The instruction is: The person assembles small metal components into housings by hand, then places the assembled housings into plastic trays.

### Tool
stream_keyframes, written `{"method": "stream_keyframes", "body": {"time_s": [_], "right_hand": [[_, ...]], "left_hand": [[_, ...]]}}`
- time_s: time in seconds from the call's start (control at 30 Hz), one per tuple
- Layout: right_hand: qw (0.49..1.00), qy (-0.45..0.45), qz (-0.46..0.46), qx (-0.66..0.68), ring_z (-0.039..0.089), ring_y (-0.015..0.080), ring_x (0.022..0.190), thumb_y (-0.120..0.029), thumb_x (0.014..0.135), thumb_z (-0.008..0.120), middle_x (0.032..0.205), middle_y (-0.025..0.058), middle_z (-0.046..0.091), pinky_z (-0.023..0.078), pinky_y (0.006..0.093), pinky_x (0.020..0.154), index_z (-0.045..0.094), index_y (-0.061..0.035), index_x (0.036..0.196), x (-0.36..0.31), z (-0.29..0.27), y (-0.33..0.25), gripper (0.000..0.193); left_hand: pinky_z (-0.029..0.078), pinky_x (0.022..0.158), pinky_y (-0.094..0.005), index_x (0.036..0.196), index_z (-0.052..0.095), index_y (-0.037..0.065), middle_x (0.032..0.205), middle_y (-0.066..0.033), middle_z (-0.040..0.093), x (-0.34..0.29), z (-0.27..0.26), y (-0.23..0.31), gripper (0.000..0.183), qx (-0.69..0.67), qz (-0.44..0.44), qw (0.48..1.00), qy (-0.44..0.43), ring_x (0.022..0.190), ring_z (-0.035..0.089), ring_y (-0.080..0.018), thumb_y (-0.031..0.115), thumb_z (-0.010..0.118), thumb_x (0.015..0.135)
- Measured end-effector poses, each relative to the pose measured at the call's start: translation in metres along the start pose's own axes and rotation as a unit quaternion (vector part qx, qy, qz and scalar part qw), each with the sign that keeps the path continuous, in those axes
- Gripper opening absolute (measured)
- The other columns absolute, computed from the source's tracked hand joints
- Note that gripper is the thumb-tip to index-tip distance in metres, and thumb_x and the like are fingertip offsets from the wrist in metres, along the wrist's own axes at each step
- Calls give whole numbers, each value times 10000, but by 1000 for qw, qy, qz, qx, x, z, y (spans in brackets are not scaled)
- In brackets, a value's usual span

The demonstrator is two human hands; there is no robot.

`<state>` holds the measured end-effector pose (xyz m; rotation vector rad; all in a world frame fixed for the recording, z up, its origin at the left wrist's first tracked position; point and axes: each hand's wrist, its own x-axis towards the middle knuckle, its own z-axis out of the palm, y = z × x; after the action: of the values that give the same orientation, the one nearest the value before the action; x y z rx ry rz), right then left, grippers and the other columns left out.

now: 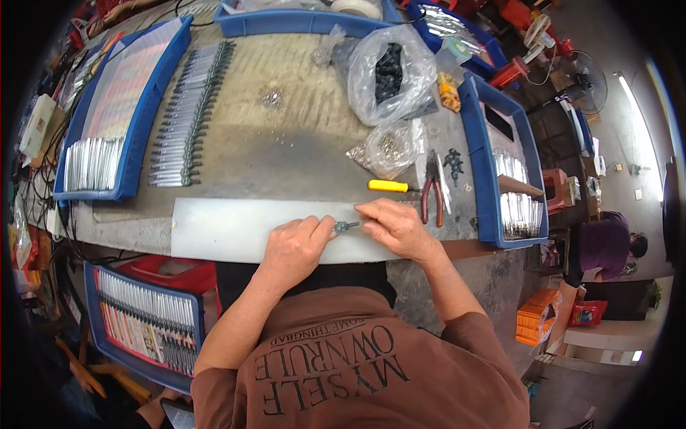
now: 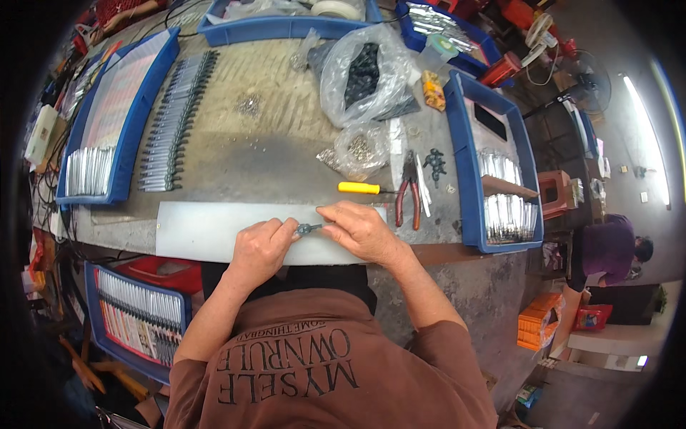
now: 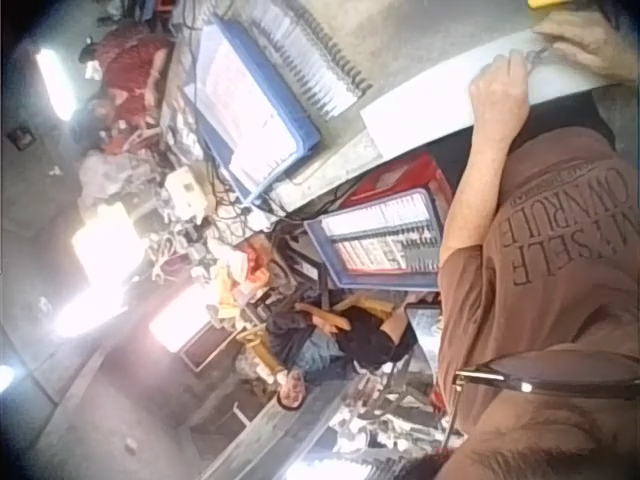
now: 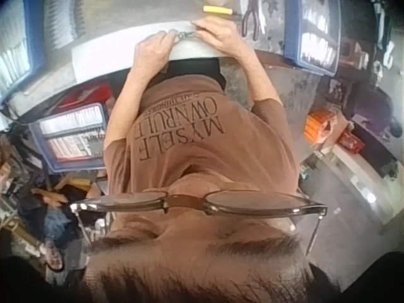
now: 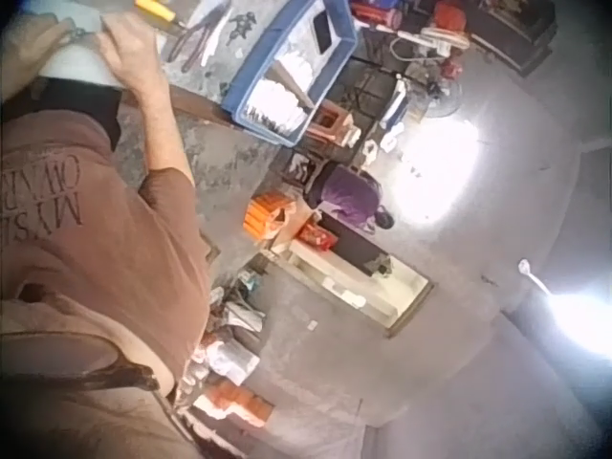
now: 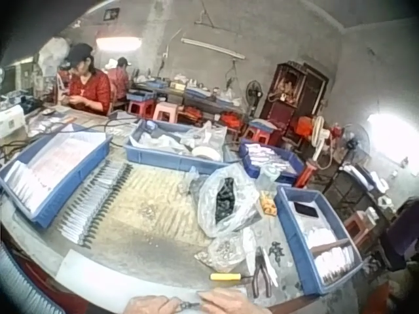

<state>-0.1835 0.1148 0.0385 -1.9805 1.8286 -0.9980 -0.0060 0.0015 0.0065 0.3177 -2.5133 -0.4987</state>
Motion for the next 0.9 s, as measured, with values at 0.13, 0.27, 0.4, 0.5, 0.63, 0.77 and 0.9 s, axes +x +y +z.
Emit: {"method": "stream_keyframes", "body": {"time_s": [0.13,0.27,0.4,0.5,0.63,0.77,0.9], "right_hand": [[991,97,58,-78,596,284,726,-64,759,608,796,137,605,479,330,640,607,4,899,15,-25,16,155],[981,84,88,-153,595,303,735,-78,770,566,794,154,602,476,368,648,610,3,870,38,-47,42,135],[943,-56,143,-296,596,328,759,-133,763,528,787,169,608,472,423,671,615,-1,777,58,-49,62,158],[910,-131,187,-346,605,348,739,-107,723,514,755,189,617,478,442,651,627,-6,727,71,-43,66,151],[885,-162,201,-386,609,358,733,-88,695,510,749,199,620,482,448,639,637,-8,718,79,-38,66,152],[890,-155,195,-383,609,354,743,-93,687,511,763,193,622,480,443,657,635,-6,715,77,-38,64,154],[891,-150,190,-384,605,352,742,-93,691,507,773,189,621,477,444,662,627,-2,718,73,-39,68,153]], "left_hand": [[428,445,-322,815,500,71,594,-43,438,-1,3,-2,159,-4,-9,1000,5,509,522,-187,176,605,757],[428,446,-323,822,503,71,594,-45,438,0,3,-1,162,-5,-4,1000,12,508,520,-188,176,608,758],[427,446,-319,820,505,73,593,-45,438,0,3,-2,159,-8,-9,1000,18,506,518,-187,168,613,752],[426,447,-316,814,506,75,592,-45,438,0,5,-4,157,-12,-10,1000,21,506,517,-185,165,616,748],[425,450,-311,806,508,73,591,-43,439,1,3,-3,156,-18,-14,1000,18,508,518,-183,163,619,742],[425,451,-311,807,513,70,593,-44,442,0,3,-4,156,-30,-16,999,20,508,519,-184,161,621,740],[429,455,-310,818,519,67,597,-45,447,0,3,-4,160,-31,-15,999,18,512,523,-187,160,621,739]]}}
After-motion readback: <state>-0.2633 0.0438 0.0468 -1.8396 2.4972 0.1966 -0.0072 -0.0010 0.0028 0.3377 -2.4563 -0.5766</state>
